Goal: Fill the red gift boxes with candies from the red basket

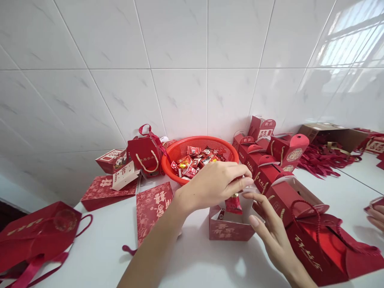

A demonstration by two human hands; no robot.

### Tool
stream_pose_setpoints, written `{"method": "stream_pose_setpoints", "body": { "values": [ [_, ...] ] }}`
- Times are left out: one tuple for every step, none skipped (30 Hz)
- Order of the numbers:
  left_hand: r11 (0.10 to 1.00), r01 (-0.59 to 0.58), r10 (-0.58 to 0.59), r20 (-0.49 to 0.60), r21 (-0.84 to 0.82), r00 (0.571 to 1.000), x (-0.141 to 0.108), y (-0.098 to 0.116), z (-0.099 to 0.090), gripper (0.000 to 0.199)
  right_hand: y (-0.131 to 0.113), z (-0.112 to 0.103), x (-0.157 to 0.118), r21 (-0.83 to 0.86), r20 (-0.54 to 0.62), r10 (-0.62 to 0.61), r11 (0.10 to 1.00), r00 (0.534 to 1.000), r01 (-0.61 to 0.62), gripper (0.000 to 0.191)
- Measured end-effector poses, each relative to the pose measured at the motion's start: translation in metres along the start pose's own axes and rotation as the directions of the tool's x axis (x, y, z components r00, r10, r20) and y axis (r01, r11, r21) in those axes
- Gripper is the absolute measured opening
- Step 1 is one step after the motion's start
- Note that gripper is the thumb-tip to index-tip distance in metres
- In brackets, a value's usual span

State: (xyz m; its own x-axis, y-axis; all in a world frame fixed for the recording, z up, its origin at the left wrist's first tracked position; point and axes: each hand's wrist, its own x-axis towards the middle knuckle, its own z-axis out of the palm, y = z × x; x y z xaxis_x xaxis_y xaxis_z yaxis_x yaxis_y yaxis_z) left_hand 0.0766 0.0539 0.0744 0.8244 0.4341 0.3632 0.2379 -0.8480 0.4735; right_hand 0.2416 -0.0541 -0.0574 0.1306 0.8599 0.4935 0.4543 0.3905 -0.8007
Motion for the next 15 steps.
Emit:
{"method": "stream_pose_setpoints", "body": {
  "values": [
    [1.0,0.008,-0.009,0.018,0.016,1.0,0.0,0.001,0.001,0.026,0.0,0.0,0.0,0.002,-0.003,-0.002,1.0,1.0,0.002,0.032],
    [1.0,0.015,-0.015,0.036,0.023,0.999,-0.001,0.001,0.002,0.027,0.0,0.0,0.001,0.002,-0.004,-0.005,1.0,1.0,0.005,0.032],
    [1.0,0.018,-0.019,0.052,0.023,0.998,-0.001,0.002,0.002,0.028,0.0,0.0,0.001,0.002,-0.003,-0.008,1.0,1.0,0.008,0.032],
    [1.0,0.021,-0.022,0.062,0.017,0.998,-0.002,0.003,0.002,0.028,0.0,0.0,0.001,0.003,0.001,-0.009,1.0,1.0,0.009,0.032],
    [1.0,0.024,-0.024,0.066,0.006,0.998,-0.003,0.004,0.0,0.028,0.0,0.0,0.001,0.003,0.008,-0.006,1.0,1.0,0.006,0.031],
    [1.0,0.026,-0.025,0.065,-0.007,0.998,-0.004,0.005,-0.002,0.027,0.0,0.0,0.001,0.005,0.018,0.001,1.0,1.0,-0.001,0.031],
    [0.999,0.029,-0.027,0.057,-0.022,0.998,-0.005,0.005,-0.006,0.026,0.0,-0.001,0.001,0.009,0.026,0.01,1.0,1.0,-0.01,0.031],
    [0.999,0.035,-0.034,0.046,-0.041,0.998,-0.007,0.004,-0.01,0.026,0.001,-0.001,0.0,0.014,0.032,0.02,1.0,0.999,-0.021,0.032],
    [0.997,0.05,-0.048,0.027,-0.063,0.998,-0.008,0.002,-0.014,0.025,0.001,-0.001,0.0,0.02,0.034,0.028,0.999,0.999,-0.029,0.032],
    [0.993,0.072,-0.072,0.002,-0.089,0.997,-0.01,-0.002,-0.019,0.026,0.001,-0.001,0.0,0.026,0.037,0.033,0.999,0.999,-0.034,0.033],
    [0.988,0.103,-0.108,-0.03,-0.117,0.994,-0.011,-0.009,-0.024,0.026,0.002,-0.001,0.0,0.03,0.037,0.033,0.999,0.999,-0.034,0.032],
    [0.979,0.143,-0.154,-0.066,-0.145,0.986,-0.012,-0.018,-0.028,0.027,0.002,-0.001,0.0,0.032,0.037,0.029,0.999,0.999,-0.03,0.032],
    [0.968,0.187,-0.205,-0.098,-0.165,0.974,-0.012,-0.029,-0.031,0.029,0.002,-0.001,0.0,0.032,0.037,0.023,0.999,0.999,-0.024,0.031],
    [0.956,0.234,-0.257,-0.121,-0.177,0.959,-0.012,-0.042,-0.032,0.029,0.001,-0.001,0.0,0.031,0.037,0.015,0.999,0.999,-0.016,0.03],
    [0.943,0.284,-0.307,-0.125,-0.174,0.943,-0.011,-0.057,-0.032,0.029,0.001,-0.001,0.0,0.03,0.035,0.005,1.0,0.999,-0.006,0.029]
  ]
}}
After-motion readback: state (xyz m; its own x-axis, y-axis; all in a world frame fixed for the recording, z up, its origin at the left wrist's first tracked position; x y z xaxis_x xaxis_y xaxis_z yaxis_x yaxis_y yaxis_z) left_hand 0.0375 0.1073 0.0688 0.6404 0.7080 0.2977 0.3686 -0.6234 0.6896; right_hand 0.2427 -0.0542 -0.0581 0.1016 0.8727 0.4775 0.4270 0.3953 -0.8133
